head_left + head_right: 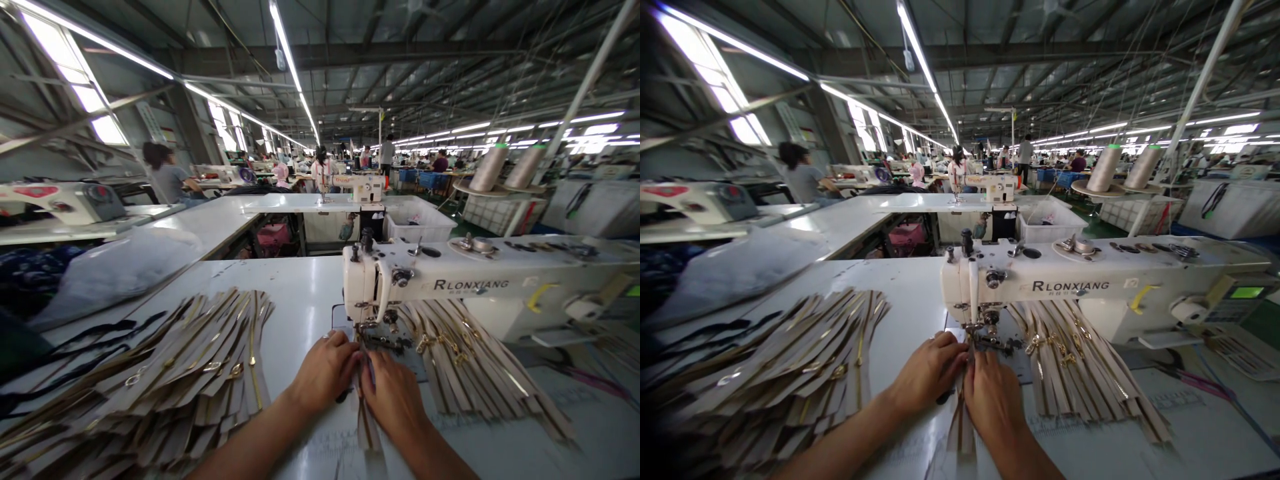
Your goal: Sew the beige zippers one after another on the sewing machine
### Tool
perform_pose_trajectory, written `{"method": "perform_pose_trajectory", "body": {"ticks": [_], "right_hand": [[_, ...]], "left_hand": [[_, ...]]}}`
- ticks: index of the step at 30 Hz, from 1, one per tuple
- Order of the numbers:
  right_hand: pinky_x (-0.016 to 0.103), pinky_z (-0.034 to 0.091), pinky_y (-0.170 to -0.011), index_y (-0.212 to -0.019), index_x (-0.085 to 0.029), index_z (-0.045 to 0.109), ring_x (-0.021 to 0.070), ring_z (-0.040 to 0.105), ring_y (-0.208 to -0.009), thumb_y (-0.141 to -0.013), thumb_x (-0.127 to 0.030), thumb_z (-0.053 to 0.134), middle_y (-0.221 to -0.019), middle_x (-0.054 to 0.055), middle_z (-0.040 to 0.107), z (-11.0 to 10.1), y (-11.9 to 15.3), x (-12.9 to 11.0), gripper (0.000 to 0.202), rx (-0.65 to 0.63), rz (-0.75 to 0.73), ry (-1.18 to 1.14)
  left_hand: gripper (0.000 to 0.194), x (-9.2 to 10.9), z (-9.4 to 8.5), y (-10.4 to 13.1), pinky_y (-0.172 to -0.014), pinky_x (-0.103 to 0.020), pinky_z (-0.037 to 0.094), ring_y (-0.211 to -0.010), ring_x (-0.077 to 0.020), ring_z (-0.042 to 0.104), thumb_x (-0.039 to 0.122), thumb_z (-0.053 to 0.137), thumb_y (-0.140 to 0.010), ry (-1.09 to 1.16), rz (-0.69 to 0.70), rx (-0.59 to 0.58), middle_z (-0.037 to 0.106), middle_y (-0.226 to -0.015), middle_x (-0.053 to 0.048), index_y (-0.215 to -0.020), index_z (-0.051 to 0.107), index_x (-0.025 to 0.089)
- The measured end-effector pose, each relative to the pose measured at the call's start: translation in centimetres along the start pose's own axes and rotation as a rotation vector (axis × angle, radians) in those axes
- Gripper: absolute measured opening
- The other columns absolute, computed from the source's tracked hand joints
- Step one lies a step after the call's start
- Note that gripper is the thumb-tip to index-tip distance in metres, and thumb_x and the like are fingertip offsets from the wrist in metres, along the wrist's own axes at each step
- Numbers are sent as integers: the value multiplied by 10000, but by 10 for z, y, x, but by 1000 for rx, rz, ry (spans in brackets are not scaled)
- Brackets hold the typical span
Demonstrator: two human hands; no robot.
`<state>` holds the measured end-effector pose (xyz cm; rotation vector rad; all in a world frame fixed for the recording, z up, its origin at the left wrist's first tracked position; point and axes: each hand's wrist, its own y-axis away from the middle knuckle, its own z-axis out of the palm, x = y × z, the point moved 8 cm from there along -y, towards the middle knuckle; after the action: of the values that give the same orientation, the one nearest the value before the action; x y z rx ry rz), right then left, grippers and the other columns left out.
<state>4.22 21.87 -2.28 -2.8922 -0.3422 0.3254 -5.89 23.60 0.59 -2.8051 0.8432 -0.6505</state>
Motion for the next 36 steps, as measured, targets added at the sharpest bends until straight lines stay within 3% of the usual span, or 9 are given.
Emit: {"method": "perform_pose_trajectory", "body": {"ticks": [6, 11, 17, 21, 25, 27, 31, 33, 36], "right_hand": [[298, 476, -689, -963, -190, 657, 195, 628, -757, -867, -116, 436, -895, 52, 619, -3, 4, -11, 252, -27, -143, -109], [311, 483, -771, -1155, -179, 621, 190, 625, -798, -890, -127, 380, -962, 80, 622, 2, 7, -16, 362, -10, -290, -222], [301, 495, -757, -1143, -196, 620, 182, 638, -780, -910, -139, 349, -957, 77, 635, 13, 8, -7, 362, 75, -317, -220], [284, 504, -685, -1132, -206, 613, 176, 649, -739, -910, -161, 382, -932, 59, 639, 15, 10, -5, 324, 136, -378, -221], [284, 507, -656, -1136, -207, 601, 178, 659, -748, -914, -164, 371, -937, 52, 642, 14, 10, -5, 323, 154, -394, -215], [287, 506, -652, -1134, -204, 599, 181, 660, -748, -915, -169, 365, -934, 53, 644, 13, 10, -6, 322, 154, -398, -209], [287, 497, -645, -1113, -200, 610, 185, 656, -742, -916, -175, 362, -924, 56, 648, 13, 10, -8, 318, 162, -405, -210], [291, 490, -652, -1111, -195, 616, 189, 652, -749, -916, -171, 353, -938, 65, 647, 12, 10, -7, 328, 175, -386, -213], [293, 477, -685, -1112, -194, 622, 190, 643, -761, -909, -159, 358, -939, 70, 645, 8, 10, -8, 336, 159, -349, -231]], "left_hand": [[192, -3, 3, 6, -780, -328, 480, -862, -215, 590, 155, 465, -901, 31, -130, -13, 601, -917, -69, -989, 633, 189], [246, -26, -18, 13, -699, -271, 469, -773, -180, 601, 24, 427, -837, 75, -314, 40, 594, -882, -55, -962, 581, 169], [205, -55, -119, 35, -753, -295, 442, -813, -192, 580, 88, 421, -864, -11, -448, 305, 603, -874, -55, -911, 601, 174], [201, -76, -193, 69, -804, -306, 438, -871, -216, 594, 224, 455, -857, -112, -585, 365, 656, -927, -54, -936, 635, 184], [251, -123, -243, 108, -810, -306, 437, -886, -237, 611, 283, 462, -810, -271, -779, 418, 689, -922, -46, -944, 655, 194], [263, -154, -240, 122, -800, -304, 439, -889, -242, 618, 299, 469, -788, -253, -843, 334, 699, -921, -44, -928, 660, 186], [240, -204, -207, 150, -722, -282, 449, -839, -243, 632, 287, 504, -758, -163, -996, 37, 701, -840, -55, -867, 673, 155], [256, -203, -207, 156, -732, -280, 440, -864, -243, 629, 293, 505, -787, -225, -985, 31, 693, -880, -70, -906, 676, 144], [307, -163, -226, 144, -714, -280, 419, -839, -234, 613, 339, 464, -862, -408, -837, 201, 658, -929, -71, -1003, 646, 136]]}}
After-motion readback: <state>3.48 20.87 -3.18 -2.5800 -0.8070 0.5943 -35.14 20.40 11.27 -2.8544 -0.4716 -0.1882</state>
